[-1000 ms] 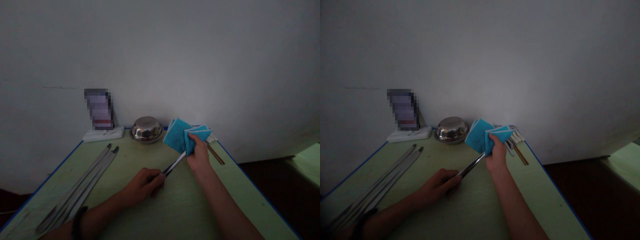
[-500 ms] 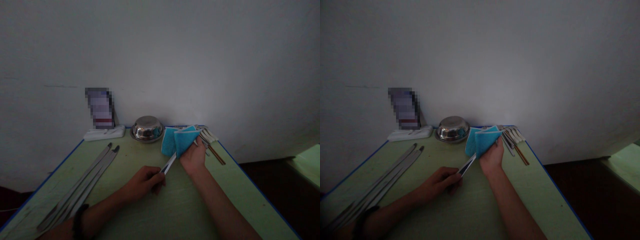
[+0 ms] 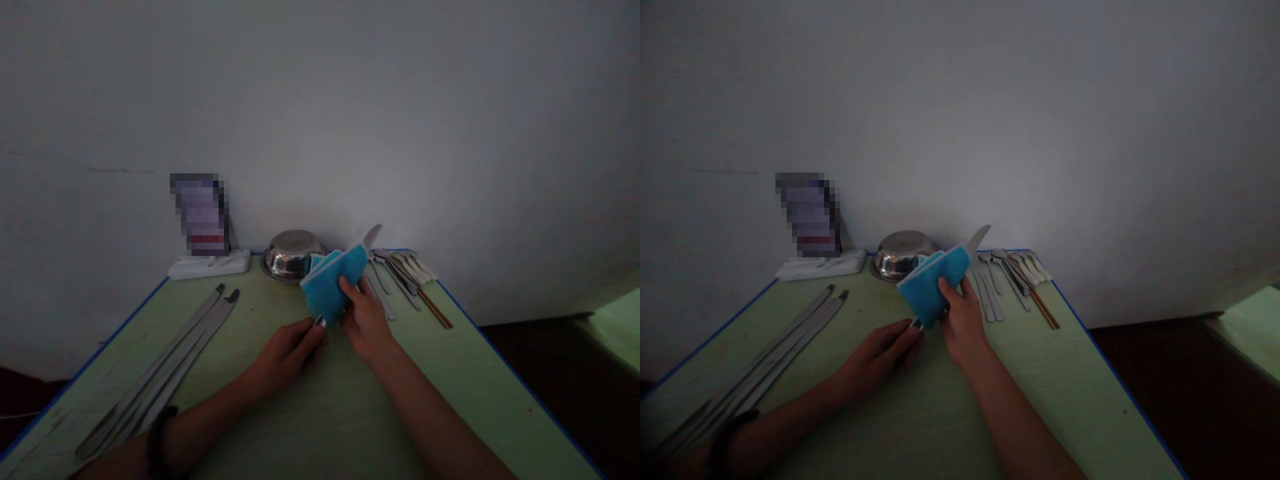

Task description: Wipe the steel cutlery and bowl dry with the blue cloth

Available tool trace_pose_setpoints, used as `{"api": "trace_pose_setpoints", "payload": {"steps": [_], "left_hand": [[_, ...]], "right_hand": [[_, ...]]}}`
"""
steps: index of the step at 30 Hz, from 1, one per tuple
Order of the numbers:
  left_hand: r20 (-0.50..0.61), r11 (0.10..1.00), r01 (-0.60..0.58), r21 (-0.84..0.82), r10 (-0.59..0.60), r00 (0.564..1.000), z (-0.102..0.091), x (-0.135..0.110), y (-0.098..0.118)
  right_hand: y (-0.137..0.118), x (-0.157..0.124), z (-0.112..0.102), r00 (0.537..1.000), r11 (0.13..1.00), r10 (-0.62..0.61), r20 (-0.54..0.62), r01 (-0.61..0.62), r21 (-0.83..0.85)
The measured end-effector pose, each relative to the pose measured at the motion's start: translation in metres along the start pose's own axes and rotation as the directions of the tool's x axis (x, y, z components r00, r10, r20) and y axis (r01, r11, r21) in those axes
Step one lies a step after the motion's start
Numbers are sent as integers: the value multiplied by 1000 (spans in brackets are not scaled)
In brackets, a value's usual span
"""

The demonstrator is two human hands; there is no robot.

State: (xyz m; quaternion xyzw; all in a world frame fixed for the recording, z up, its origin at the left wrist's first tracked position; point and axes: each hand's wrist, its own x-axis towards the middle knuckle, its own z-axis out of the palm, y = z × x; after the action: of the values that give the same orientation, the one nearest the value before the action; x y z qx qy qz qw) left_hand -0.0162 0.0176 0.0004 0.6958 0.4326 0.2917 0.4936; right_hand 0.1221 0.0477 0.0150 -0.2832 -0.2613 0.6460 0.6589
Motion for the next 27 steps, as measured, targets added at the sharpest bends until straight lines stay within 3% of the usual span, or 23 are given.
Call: {"api": "trace_pose_setpoints", "payload": {"steps": [5,11,21,25,27], "left_hand": [[-42,999,-24,32,25,999,0,0,-2],[-33,1000,-17,-4,17,999,1,0,-3],[-125,999,-24,-22,21,992,-2,3,-4],[-127,999,-16,-49,10,992,-2,2,-1],[-113,998,-10,-63,3,994,-1,1,2]], "right_hand": [[7,-6,5,998,999,50,-48,-51,-18],[4,-4,3,996,999,-15,-89,11,-36],[-6,-8,14,975,967,217,40,-220,130],[-7,-9,15,980,975,164,115,-179,135],[-6,-7,12,991,981,102,83,-114,158]]}}
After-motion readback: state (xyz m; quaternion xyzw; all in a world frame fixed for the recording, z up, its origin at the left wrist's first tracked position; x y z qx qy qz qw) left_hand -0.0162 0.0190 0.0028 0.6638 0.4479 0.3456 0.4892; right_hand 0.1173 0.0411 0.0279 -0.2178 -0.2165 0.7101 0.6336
